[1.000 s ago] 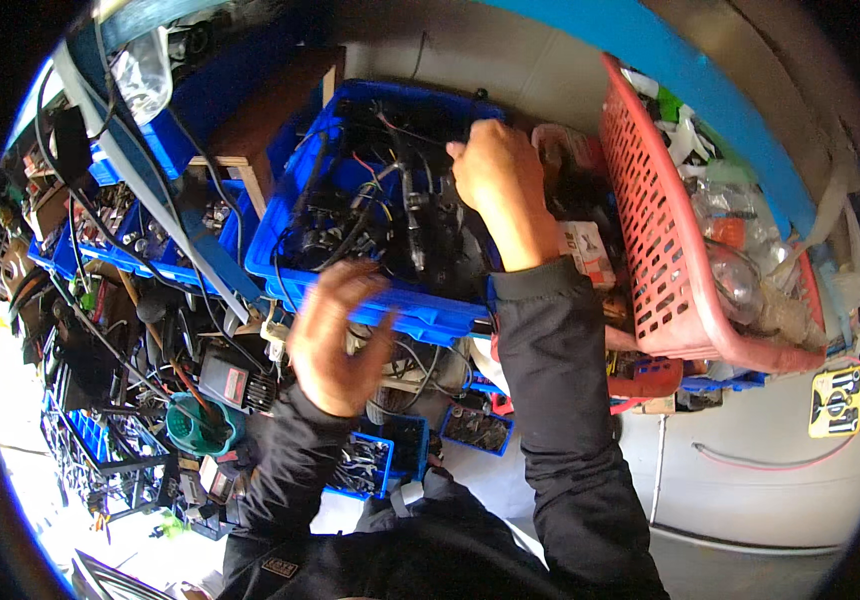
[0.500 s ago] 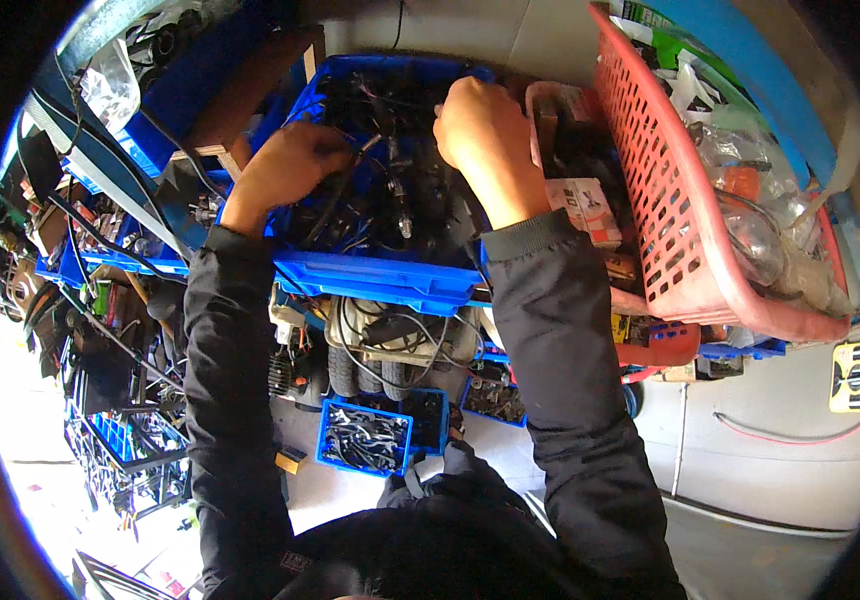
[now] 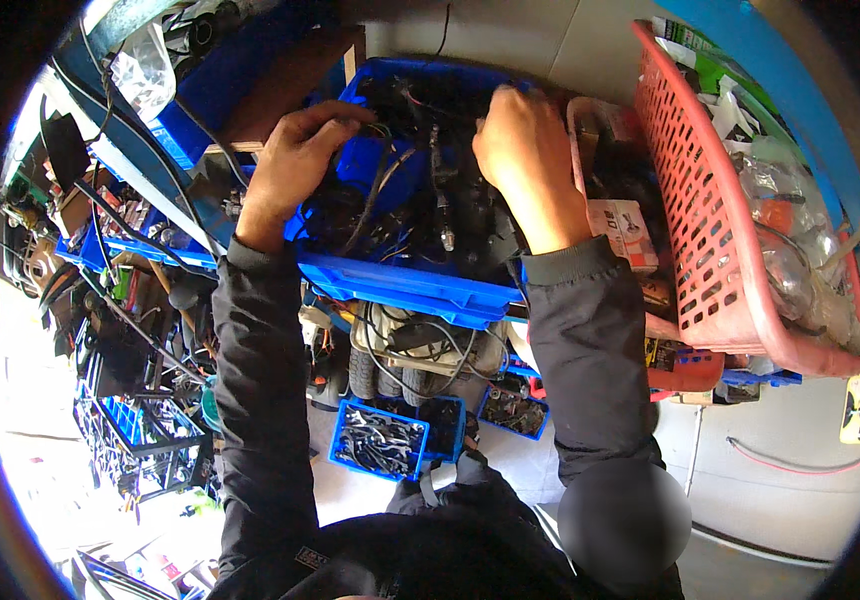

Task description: The person searches through bins of motorcycle parts in a workshop, selects a small black component, and takes it outside to a motorcycle. They attempt to fit the component onto the motorcycle's handlebar area, then return inside to retrieve a packaged part before returning to the motorcycle to continue working.

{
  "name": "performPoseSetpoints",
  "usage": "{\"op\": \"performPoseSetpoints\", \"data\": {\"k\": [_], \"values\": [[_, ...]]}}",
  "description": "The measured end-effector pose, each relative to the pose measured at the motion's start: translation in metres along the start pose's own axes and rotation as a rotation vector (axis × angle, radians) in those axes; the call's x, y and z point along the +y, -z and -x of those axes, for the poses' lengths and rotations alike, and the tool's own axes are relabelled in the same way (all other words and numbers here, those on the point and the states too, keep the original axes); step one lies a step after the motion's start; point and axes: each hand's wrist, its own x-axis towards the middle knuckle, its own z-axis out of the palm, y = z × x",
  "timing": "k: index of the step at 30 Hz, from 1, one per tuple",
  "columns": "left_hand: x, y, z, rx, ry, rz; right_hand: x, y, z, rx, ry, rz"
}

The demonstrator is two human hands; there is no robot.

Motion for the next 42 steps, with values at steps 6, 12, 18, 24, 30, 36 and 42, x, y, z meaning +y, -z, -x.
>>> {"op": "performPoseSetpoints", "data": {"k": [6,12,18,24,30,36,42], "values": [[0.013,0.01,0.031,-0.075,-0.043,0.035,-0.026,-0.021,0.004,-0.119,0.556,-0.206],[0.018,0.012,0.058,-0.232,-0.306,-0.441,-0.042,-0.033,0.004,-0.429,0.533,-0.089],[0.016,0.017,0.06,-0.233,-0.154,-0.078,-0.028,-0.007,-0.006,-0.218,0.626,-0.227],[0.006,0.022,0.063,-0.108,-0.106,0.24,-0.021,0.016,-0.009,-0.156,0.576,-0.47],[0.0,0.026,0.062,-0.076,-0.097,0.369,-0.019,0.015,-0.007,-0.174,0.427,-0.602],[-0.001,0.027,0.063,-0.035,-0.049,0.485,-0.013,0.009,-0.014,0.082,0.2,-0.519],[-0.005,0.026,0.06,-0.012,-0.049,0.34,0.003,0.017,-0.021,0.162,-0.032,-0.858]]}}
